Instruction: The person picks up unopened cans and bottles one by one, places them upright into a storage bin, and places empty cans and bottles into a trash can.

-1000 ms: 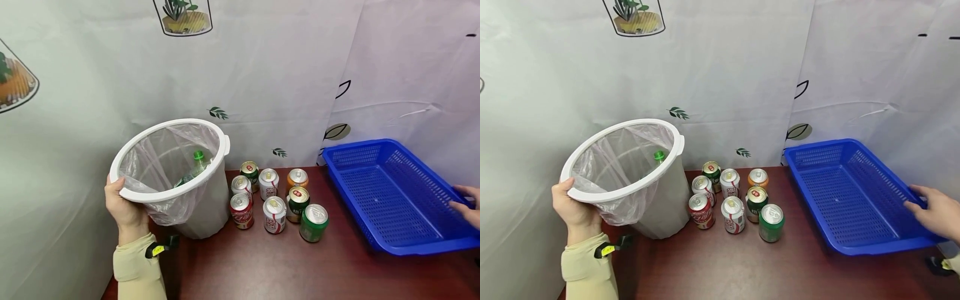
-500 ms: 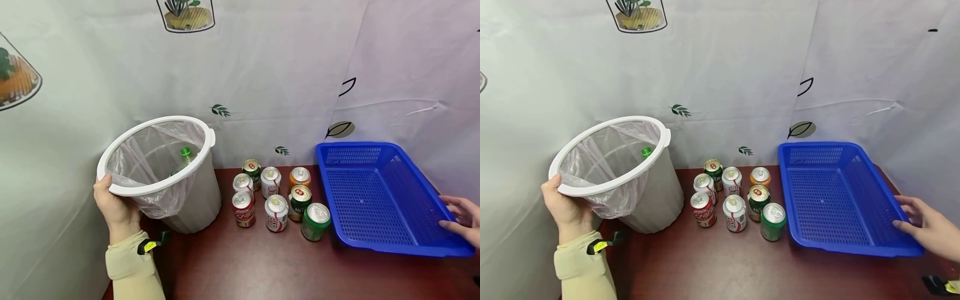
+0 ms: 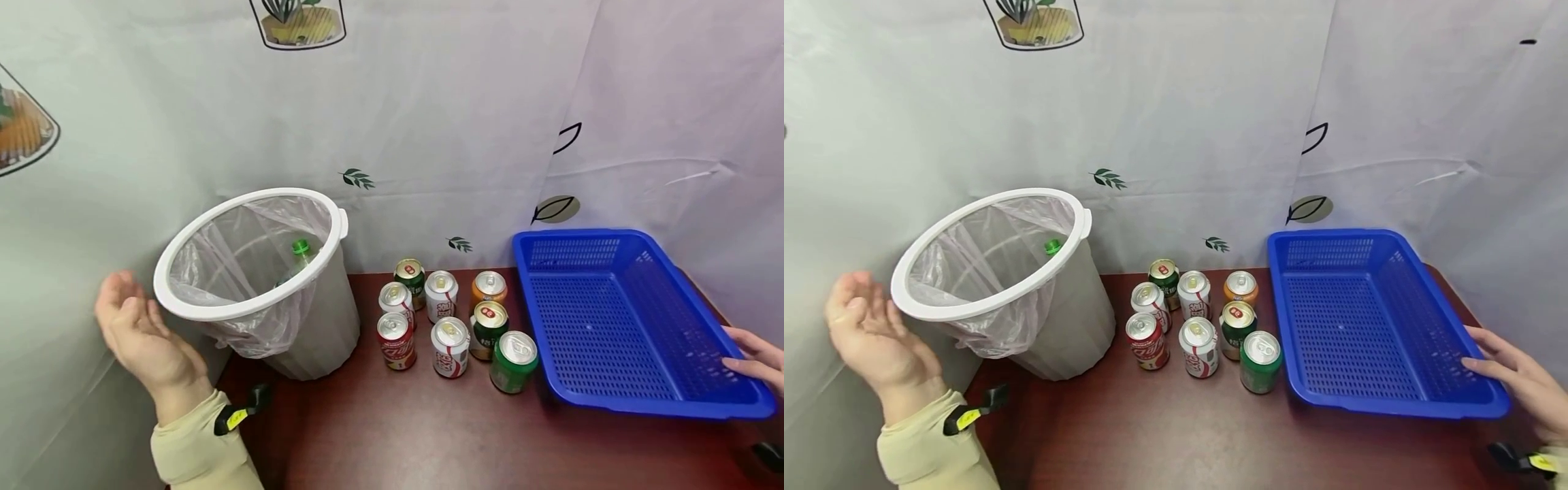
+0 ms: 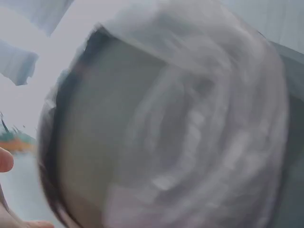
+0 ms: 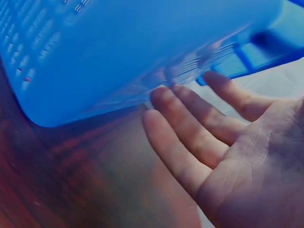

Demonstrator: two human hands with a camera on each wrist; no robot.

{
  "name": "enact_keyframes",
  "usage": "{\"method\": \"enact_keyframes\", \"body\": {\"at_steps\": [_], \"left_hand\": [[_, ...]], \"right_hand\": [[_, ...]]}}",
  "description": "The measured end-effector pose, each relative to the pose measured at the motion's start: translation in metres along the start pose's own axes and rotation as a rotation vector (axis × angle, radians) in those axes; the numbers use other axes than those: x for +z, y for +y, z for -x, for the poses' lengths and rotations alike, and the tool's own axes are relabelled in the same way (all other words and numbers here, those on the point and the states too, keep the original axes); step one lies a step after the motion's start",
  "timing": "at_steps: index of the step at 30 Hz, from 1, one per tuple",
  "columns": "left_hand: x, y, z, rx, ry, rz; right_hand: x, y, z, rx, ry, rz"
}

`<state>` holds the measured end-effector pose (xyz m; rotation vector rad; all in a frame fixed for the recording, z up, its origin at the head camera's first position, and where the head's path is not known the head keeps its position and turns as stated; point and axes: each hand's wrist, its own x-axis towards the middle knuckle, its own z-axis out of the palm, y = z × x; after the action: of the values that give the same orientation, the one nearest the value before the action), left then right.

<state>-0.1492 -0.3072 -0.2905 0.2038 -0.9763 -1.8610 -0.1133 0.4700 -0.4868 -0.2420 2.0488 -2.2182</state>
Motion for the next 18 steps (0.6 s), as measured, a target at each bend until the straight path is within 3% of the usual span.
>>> {"method": "enact_keyframes", "body": {"at_steps": [5,7,12,18], "left_hand": [[0.016,0.016,0.027,0.338,0.011,-0.084],[0.024,0.021,0.042,0.421,0.002,-0.126],[0.042,0.027,0.074,0.520,-0.065,-0.062],[0.052,0.020,0.095,0.545,-0.249,0.026]], "right_hand": [[-0.003,0.001,0.000,0.036,-0.100,-0.120],[-0.004,0.002,0.002,0.074,-0.115,-0.167],[0.000,0.008,0.004,0.032,-0.162,-0.300],[0.004,0.016,0.001,-0.052,-0.271,-0.496]]}}
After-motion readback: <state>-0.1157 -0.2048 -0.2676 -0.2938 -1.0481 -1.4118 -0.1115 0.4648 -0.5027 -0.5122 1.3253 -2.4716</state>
